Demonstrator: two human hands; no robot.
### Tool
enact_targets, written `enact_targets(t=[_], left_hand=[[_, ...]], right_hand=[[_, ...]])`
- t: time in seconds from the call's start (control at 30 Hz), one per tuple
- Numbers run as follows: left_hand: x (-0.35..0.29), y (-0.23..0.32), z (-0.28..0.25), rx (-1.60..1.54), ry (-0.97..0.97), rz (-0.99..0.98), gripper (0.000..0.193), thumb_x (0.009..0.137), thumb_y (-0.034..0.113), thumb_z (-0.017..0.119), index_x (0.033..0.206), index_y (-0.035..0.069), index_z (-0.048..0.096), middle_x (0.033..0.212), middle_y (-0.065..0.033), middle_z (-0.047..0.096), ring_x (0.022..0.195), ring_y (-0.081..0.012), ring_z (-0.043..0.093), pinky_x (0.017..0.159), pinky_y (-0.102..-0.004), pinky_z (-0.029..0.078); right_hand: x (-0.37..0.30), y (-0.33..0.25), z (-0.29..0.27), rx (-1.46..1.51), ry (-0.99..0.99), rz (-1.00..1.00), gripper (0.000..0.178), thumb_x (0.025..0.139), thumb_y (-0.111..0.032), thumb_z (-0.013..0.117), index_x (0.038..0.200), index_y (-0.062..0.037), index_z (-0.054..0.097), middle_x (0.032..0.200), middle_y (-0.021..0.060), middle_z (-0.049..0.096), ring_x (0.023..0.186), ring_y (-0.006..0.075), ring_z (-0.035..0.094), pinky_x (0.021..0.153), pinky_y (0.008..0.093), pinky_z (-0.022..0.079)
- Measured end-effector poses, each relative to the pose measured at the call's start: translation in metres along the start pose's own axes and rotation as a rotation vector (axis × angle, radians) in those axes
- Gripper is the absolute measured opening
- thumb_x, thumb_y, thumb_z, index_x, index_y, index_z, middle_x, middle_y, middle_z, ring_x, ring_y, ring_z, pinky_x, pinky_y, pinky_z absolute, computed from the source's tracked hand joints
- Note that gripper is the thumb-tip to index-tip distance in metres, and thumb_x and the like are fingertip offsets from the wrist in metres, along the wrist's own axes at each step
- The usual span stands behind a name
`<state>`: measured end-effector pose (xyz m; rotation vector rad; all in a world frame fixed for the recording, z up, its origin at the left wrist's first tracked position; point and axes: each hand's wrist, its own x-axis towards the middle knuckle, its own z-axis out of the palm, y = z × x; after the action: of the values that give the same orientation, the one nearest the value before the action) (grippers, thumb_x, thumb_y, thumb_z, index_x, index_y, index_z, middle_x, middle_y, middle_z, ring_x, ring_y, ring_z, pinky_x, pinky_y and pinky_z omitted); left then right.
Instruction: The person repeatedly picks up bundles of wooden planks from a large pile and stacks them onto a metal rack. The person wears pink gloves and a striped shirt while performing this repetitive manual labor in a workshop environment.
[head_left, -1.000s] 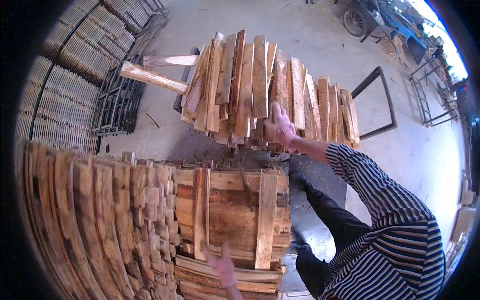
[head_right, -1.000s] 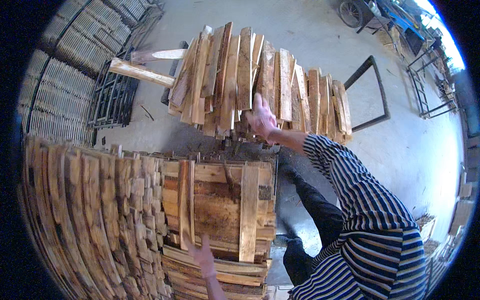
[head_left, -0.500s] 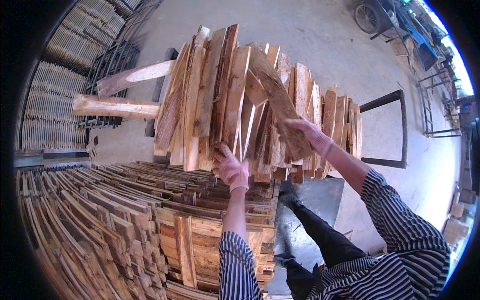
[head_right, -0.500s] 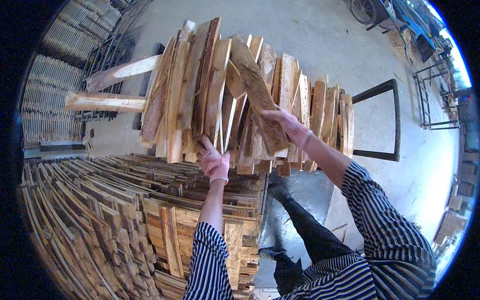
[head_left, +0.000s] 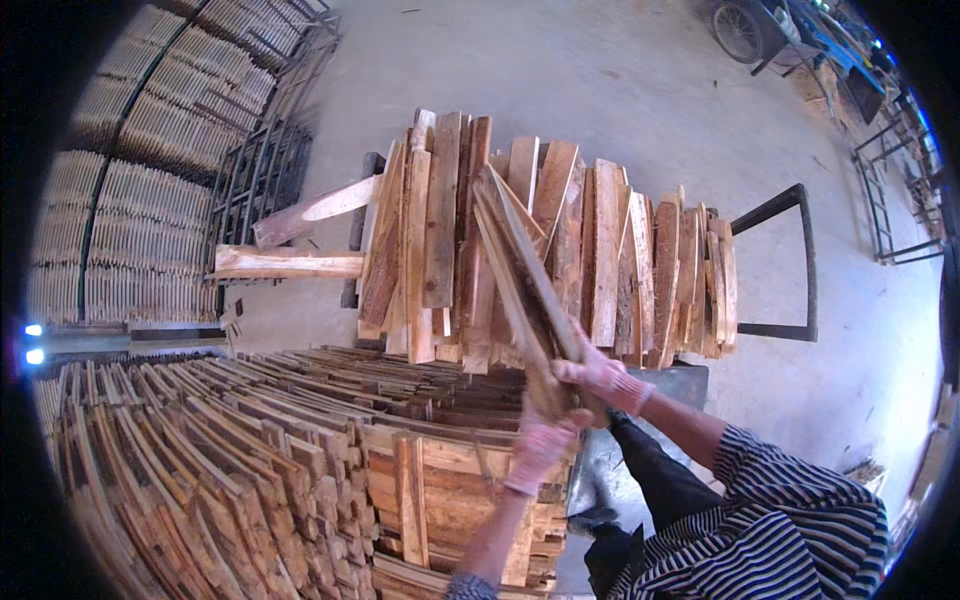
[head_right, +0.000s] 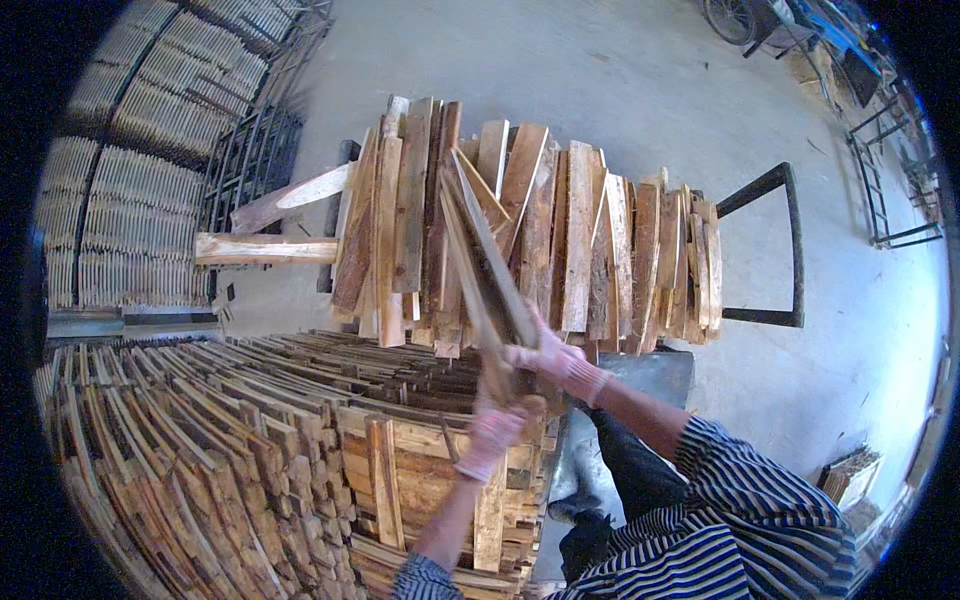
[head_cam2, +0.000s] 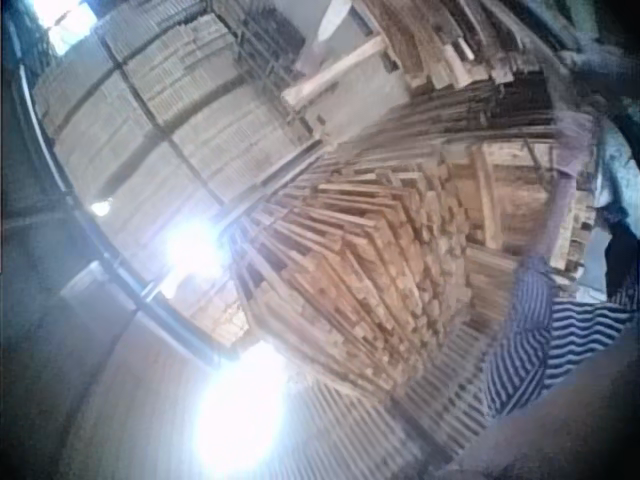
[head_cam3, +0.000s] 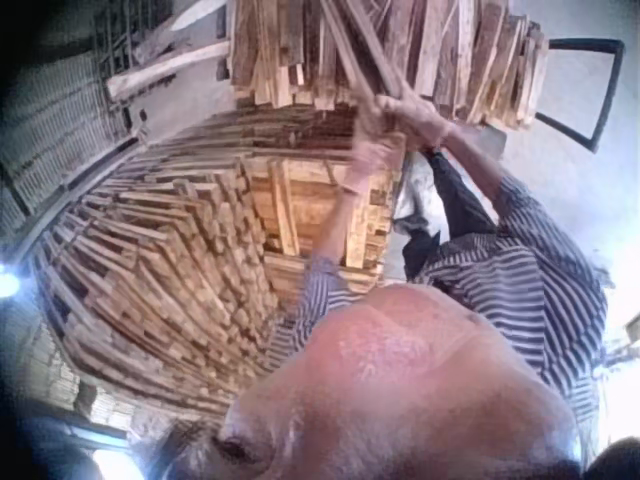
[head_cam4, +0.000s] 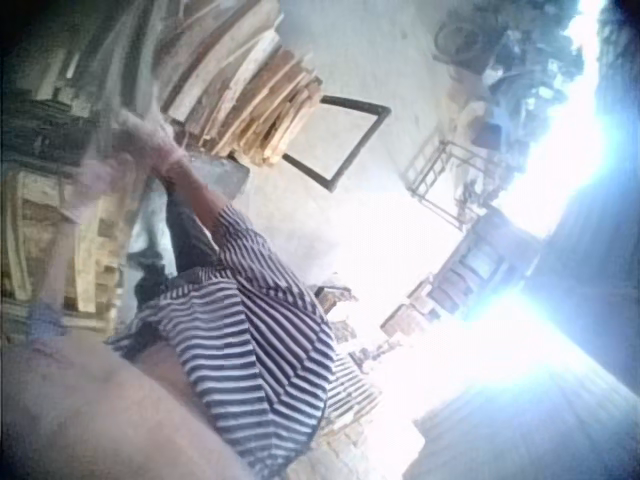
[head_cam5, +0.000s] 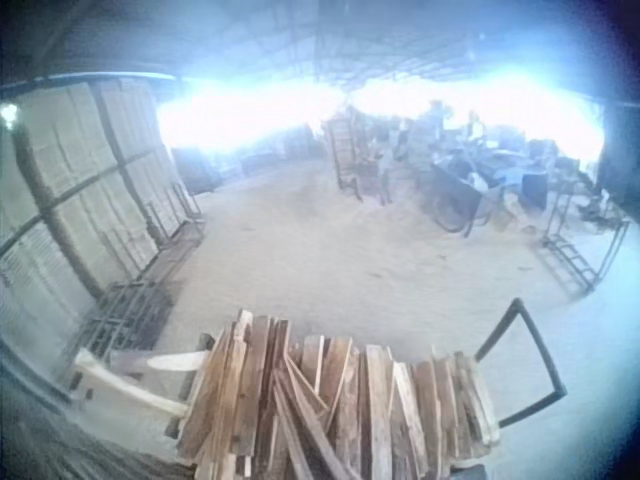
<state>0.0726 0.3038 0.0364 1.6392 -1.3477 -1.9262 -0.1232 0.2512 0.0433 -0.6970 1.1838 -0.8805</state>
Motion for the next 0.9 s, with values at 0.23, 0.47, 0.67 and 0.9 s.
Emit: enact_targets(t=[0.23, 0.47, 0.67, 0.9], left_hand=[[-0.064, -0.050, 0.082, 0.037, 0.207, 0.036, 0.100, 0.076, 0.025, 0.087, 0.154, 0.007, 0.026, 0.134, -0.0175, 0.057, 0.115, -0.0272, 0.063, 0.085, -0.0424, 0.059], [-0.138, -0.070, 0.075, -0.817, 0.346, 0.175, 0.105, 0.071, 0.034, 0.090, 0.151, 0.002, 0.029, 0.145, -0.0171, 0.049, 0.136, -0.0319, 0.047, 0.117, -0.0410, 0.039], [-0.188, -0.112, -0.033, -0.742, 0.671, 0.228, 0.050, 0.092, 0.027, 0.071, 0.134, 0.003, 0.059, 0.126, -0.0120, 0.067, 0.124, -0.0222, 0.059, 0.110, -0.0342, 0.045], [-0.370, -0.223, -0.038, -1.041, 1.040, 0.264, 0.057, 0.095, 0.049, 0.066, 0.126, 0.001, 0.066, 0.117, -0.0062, 0.068, 0.108, -0.0192, 0.063, 0.099, -0.0358, 0.050]], right_hand=[[-0.011, 0.012, 0.014, 0.027, -0.153, 0.333, 0.100, 0.074, -0.030, 0.088, 0.155, -0.0071, 0.034, 0.130, 0.0102, 0.059, 0.115, 0.0208, 0.057, 0.100, 0.0360, 0.047], [-0.131, 0.034, 0.057, -0.375, -0.273, 0.408, 0.064, 0.078, -0.015, 0.076, 0.135, -0.0027, 0.049, 0.106, 0.0047, 0.064, 0.087, 0.0167, 0.065, 0.074, 0.0291, 0.056], [-0.226, 0.073, 0.152, -0.494, -0.586, 0.001, 0.112, 0.070, -0.019, 0.086, 0.160, -0.0096, 0.020, 0.142, 0.0120, 0.053, 0.126, 0.0299, 0.057, 0.106, 0.0382, 0.049], [-0.286, 0.162, 0.303, -0.486, -0.744, -0.318, 0.092, 0.093, -0.050, 0.062, 0.162, -0.0062, 0.019, 0.153, 0.0248, 0.040, 0.144, 0.0384, 0.036, 0.121, 0.0412, 0.023]])
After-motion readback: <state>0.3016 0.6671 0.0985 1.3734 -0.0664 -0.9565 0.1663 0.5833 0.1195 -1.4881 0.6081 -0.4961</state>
